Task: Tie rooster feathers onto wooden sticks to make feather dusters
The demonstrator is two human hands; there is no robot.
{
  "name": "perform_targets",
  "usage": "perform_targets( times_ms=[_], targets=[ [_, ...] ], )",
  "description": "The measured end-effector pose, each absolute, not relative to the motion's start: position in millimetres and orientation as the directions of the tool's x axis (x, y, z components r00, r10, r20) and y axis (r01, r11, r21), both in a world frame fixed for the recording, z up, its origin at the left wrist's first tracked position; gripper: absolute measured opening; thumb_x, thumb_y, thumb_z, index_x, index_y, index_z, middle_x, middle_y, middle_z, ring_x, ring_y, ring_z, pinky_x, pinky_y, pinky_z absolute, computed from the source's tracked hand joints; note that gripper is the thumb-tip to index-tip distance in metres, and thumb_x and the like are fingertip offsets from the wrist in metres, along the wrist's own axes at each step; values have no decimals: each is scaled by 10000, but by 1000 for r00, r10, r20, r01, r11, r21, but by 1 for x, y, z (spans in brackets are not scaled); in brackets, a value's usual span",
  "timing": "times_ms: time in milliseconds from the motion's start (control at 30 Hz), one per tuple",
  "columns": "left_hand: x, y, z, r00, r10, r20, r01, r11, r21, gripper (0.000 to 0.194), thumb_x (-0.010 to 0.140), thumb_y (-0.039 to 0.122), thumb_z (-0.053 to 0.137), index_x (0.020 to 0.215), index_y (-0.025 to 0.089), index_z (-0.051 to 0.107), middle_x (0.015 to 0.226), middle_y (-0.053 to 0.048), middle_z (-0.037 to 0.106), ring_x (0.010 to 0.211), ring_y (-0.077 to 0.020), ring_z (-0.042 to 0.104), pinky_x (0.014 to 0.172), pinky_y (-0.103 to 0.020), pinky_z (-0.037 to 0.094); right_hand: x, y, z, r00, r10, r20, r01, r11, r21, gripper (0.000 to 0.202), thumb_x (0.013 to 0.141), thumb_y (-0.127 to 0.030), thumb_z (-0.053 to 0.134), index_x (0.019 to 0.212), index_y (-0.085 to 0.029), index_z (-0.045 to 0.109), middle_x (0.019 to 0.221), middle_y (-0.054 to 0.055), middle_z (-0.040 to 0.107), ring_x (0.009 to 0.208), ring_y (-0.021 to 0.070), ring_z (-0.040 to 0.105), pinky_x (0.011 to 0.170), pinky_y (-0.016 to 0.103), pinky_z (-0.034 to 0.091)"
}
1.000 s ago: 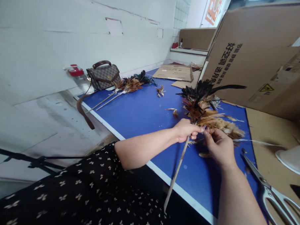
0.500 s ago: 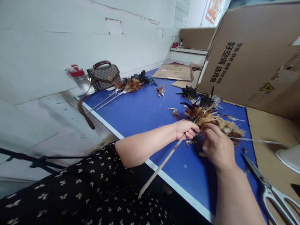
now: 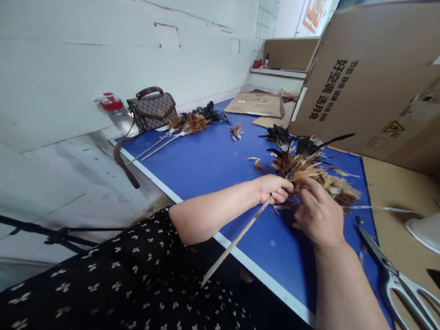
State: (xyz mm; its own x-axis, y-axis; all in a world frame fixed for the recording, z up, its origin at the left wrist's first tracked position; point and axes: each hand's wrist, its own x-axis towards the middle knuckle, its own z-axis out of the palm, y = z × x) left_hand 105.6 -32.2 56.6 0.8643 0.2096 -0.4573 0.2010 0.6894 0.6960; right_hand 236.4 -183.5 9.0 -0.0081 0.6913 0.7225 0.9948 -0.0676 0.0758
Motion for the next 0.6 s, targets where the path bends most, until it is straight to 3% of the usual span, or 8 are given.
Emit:
perform_targets(
  times_ms=[233, 400, 600],
  targets=[
    [106, -31, 56, 868, 202, -454, 220, 662, 717, 298, 836, -72, 607, 711, 181, 513, 611, 121, 358, 416, 14, 224, 385, -100, 152, 243, -183, 5, -49, 694, 719, 998, 54, 16, 299, 907, -111, 600, 1126, -233, 764, 1394, 131, 820, 1201, 308, 817, 893, 353, 617],
    [111, -34, 42, 836, 319, -446, 176, 615, 768, 409, 724, -94, 691, 666, 220, 436, 572, 124, 381, 410, -3, 287, 389, -132, 172, 253, -187, 5, -61, 780, 623, 990, 128, -64, 248, 926, -151, 595, 1099, -258, 736, 1373, 90, 811, 1112, 263, 818, 792, 320, 586],
    [107, -37, 39, 846, 383, -370, 132, 522, 842, 465, 713, -86, 755, 617, 231, 430, 514, 107, 405, 401, -22, 315, 405, -173, 184, 253, -184, -3, 107, 779, 618, 967, 64, -248, 137, 935, -197, 601, 1004, -262, 699, 964, 53, 780, 855, 233, 751, 761, 323, 549]
  ],
)
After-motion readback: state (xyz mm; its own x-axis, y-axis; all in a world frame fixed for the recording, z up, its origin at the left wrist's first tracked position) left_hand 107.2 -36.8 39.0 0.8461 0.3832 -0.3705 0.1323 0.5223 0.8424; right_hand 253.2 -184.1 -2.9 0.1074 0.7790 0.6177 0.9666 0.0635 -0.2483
